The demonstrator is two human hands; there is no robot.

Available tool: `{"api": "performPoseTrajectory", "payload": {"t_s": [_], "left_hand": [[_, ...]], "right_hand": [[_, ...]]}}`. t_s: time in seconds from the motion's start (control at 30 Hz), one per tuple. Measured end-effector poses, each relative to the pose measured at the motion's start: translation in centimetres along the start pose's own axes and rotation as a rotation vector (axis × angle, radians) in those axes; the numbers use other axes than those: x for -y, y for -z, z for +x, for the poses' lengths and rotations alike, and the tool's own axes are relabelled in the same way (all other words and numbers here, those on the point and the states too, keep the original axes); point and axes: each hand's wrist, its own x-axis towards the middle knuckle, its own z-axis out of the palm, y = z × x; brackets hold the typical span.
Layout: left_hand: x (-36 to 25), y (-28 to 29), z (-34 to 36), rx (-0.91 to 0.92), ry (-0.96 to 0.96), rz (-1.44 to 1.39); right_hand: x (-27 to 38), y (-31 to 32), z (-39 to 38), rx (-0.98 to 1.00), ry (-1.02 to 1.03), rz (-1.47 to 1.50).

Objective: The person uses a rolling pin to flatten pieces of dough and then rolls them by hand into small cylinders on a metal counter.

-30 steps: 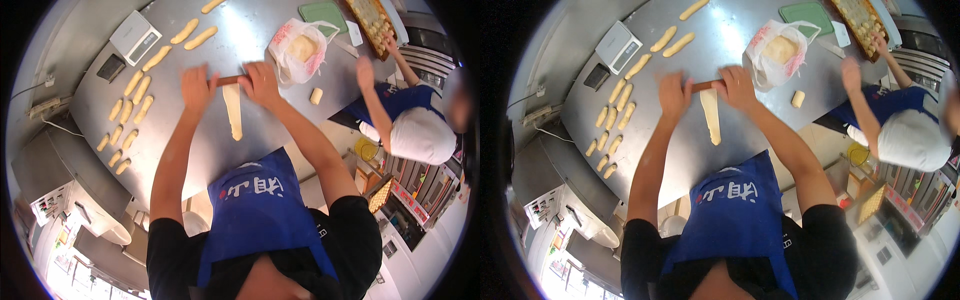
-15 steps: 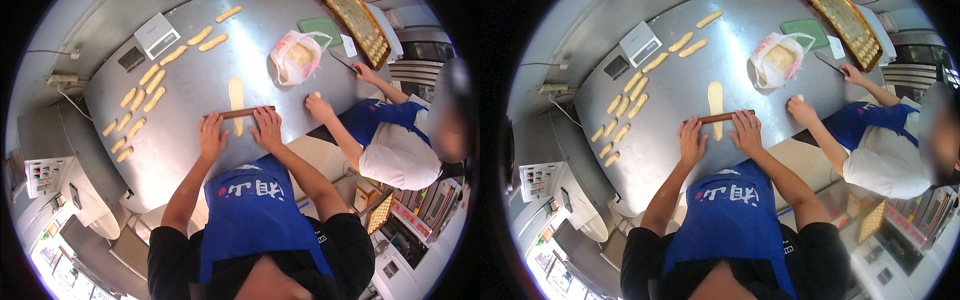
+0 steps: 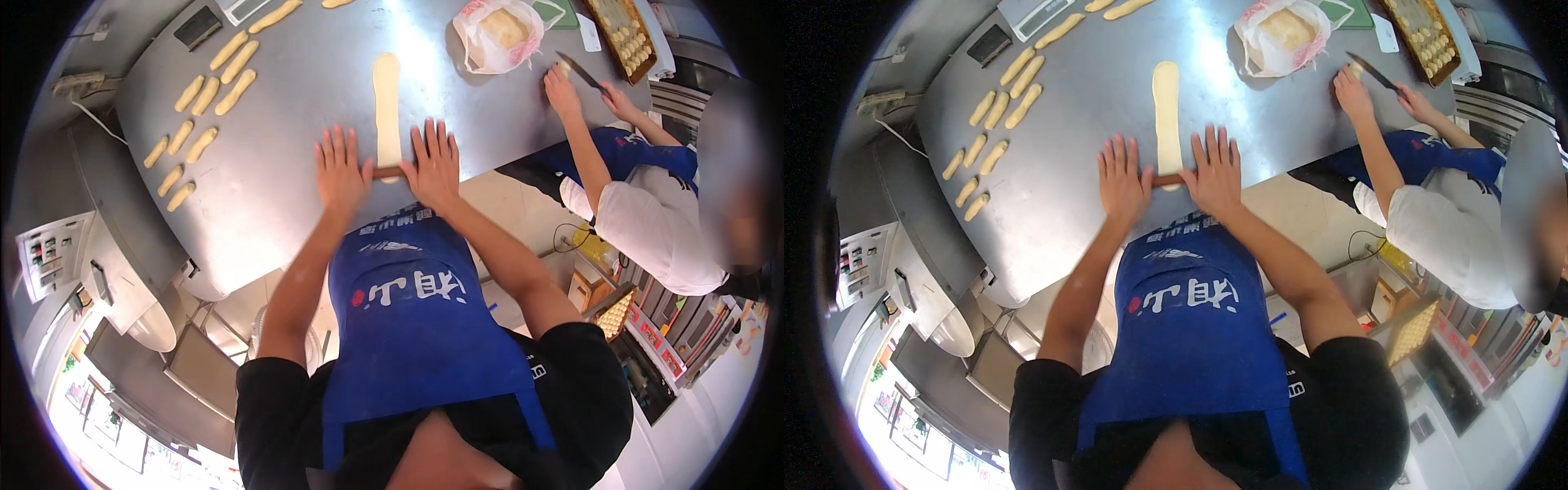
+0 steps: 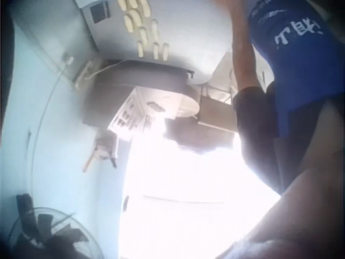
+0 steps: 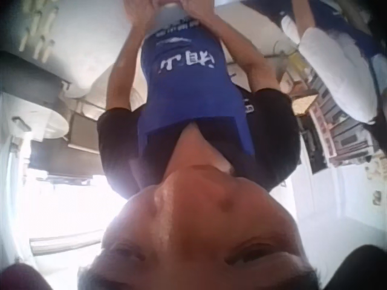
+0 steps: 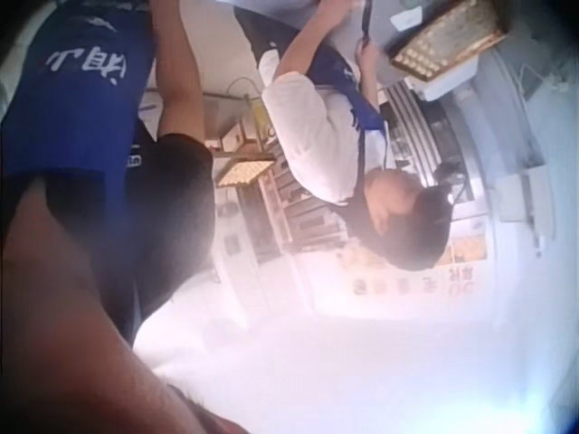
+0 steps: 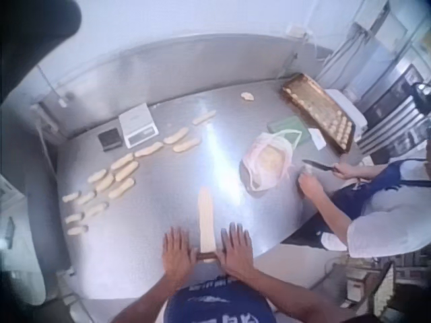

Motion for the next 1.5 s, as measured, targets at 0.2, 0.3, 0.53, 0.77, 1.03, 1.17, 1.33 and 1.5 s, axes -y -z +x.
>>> {"api": "performPoseTrajectory", "payload": {"t_s": [0.2,0.3,0.53,0.77,1.03,1.17,1.33,1.5], "left_hand": [[1.7,-1.3,-9.4,-0.010,-0.182,-0.230],[3.0,-0.7,-10.0,0.068,-0.225,-0.512],[3.9,-0.2,-0.7,-0.270,0.133,-0.230],[0.1,-0.6,15.5,-0.272,0.046,-0.196],[0.2,-1.4,20.1,-0.216,0.020,-0.606],[1.7,-0.7,15.7,-0.098,-0.035,-0.940],[-0.4,9.7,9.9,0.250,0.221,-1.274],[-1.9,18.4,10.0,0.247,0.120,-1.225]], "right_hand": [[-0.9,-1.0,-7.8,0.039,0.091,0.128],[-2.5,-0.4,-6.1,-0.049,0.147,0.224],[-6.7,1.1,3.1,-0.379,-0.422,0.241],[-5.5,-1.1,13.3,-0.352,-0.125,0.407],[-2.4,-2.3,19.7,-0.383,-0.146,0.471],[-2.5,0.0,16.0,-0.177,-0.133,0.687],[-0.4,6.7,10.1,0.042,-0.103,1.008],[1.9,16.7,10.8,0.155,0.021,0.903]]}}
